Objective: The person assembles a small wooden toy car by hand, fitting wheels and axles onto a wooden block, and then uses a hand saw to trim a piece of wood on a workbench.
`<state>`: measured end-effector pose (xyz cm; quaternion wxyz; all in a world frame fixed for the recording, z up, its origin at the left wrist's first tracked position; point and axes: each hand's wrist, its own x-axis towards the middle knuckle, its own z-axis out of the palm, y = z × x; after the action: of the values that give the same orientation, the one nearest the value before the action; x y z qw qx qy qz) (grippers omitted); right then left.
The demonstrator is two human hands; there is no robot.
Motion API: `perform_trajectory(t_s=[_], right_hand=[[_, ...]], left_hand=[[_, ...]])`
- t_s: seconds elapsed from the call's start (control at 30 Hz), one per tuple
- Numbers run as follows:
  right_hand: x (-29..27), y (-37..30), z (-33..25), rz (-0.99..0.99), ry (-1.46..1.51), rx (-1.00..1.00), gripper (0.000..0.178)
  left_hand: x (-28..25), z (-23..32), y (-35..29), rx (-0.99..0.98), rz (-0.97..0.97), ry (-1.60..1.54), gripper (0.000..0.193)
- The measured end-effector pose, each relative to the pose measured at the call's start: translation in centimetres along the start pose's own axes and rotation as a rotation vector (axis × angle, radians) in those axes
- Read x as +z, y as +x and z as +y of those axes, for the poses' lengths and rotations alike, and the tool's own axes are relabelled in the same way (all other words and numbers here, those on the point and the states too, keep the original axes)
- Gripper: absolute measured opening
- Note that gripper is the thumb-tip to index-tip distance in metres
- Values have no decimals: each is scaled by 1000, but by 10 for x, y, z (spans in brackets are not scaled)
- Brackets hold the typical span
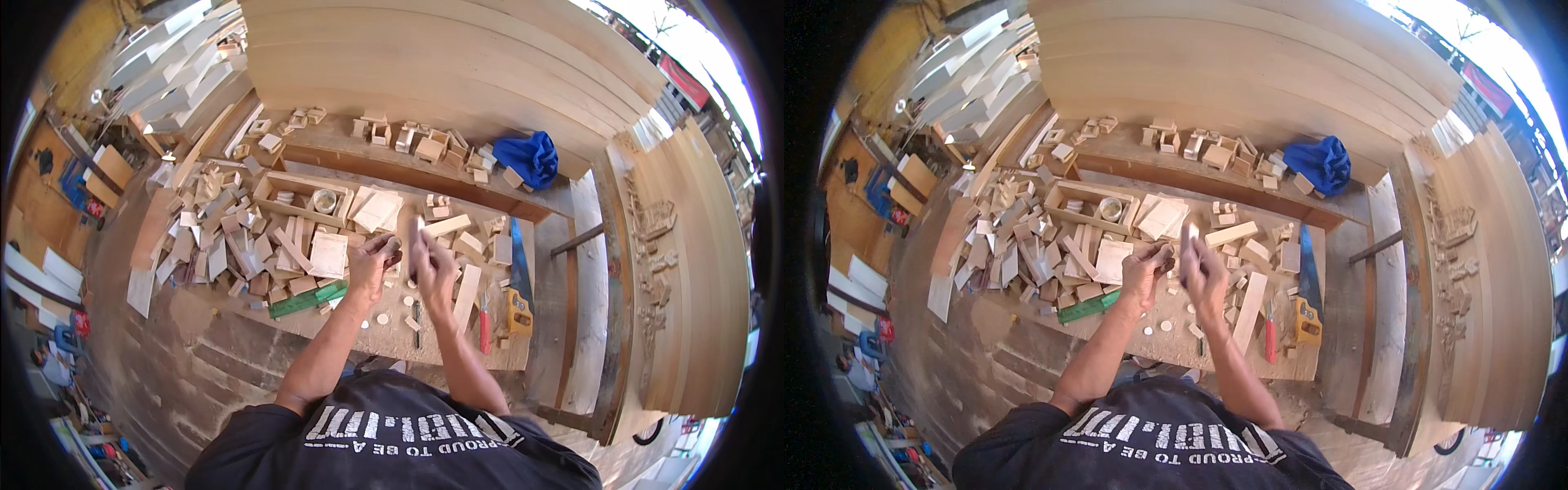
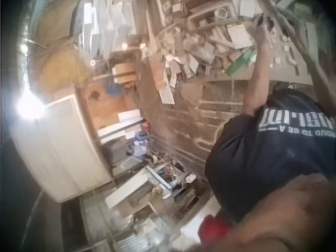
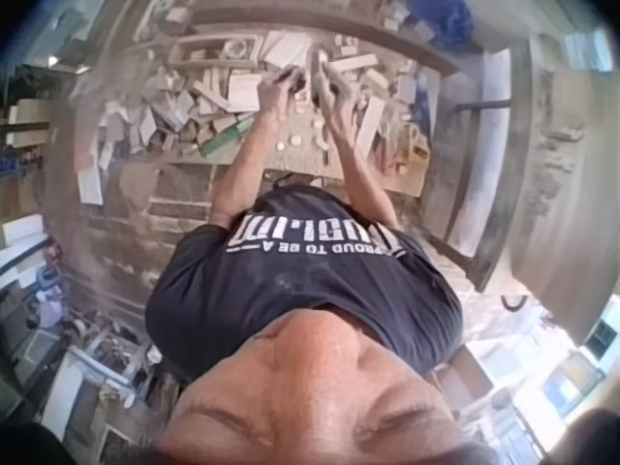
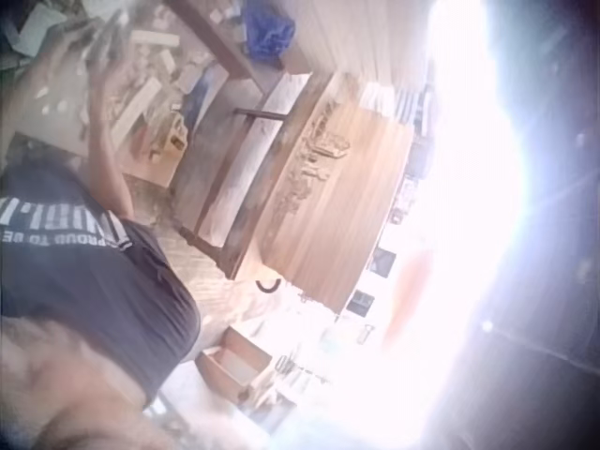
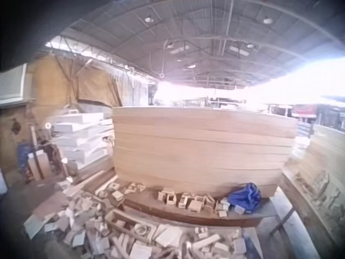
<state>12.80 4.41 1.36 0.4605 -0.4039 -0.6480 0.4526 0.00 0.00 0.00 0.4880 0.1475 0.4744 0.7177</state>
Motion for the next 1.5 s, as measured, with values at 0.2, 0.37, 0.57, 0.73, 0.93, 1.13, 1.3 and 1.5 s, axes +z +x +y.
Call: perform_trajectory(t_s=[0.2, 0.37, 0.57, 0.73, 0.93, 1.13, 1.3, 1.5], right_hand=[[-5, 51, 15, -192, -109, -177, 36], [-8, 37, -10, -152, -17, 151, 39], [-3, 77, 19, -334, -312, 154, 36], [-7, 23, 14, -16, -168, -64, 45], [-2, 57, 29, -82, -143, 364, 48], [-7, 7, 21, 1, -62, 149, 47], [-17, 43, 65, 4, -94, 202, 43], [-104, -37, 133, 298, -831, 20, 46]], left_hand=[[13, 0, 0, 66, -5, 120, 12], [2, -8, 8, 151, 93, 187, 14], [5, -20, 15, 119, -8, 230, 20], [4, -31, 20, -23, 83, -111, 20], [-3, -39, 27, -111, -69, -75, 16], [9, -28, 11, -170, -43, -108, 12], [-20, -28, 13, -170, -101, -101, 19], [-125, -40, -5, -221, 184, 22, 25]])
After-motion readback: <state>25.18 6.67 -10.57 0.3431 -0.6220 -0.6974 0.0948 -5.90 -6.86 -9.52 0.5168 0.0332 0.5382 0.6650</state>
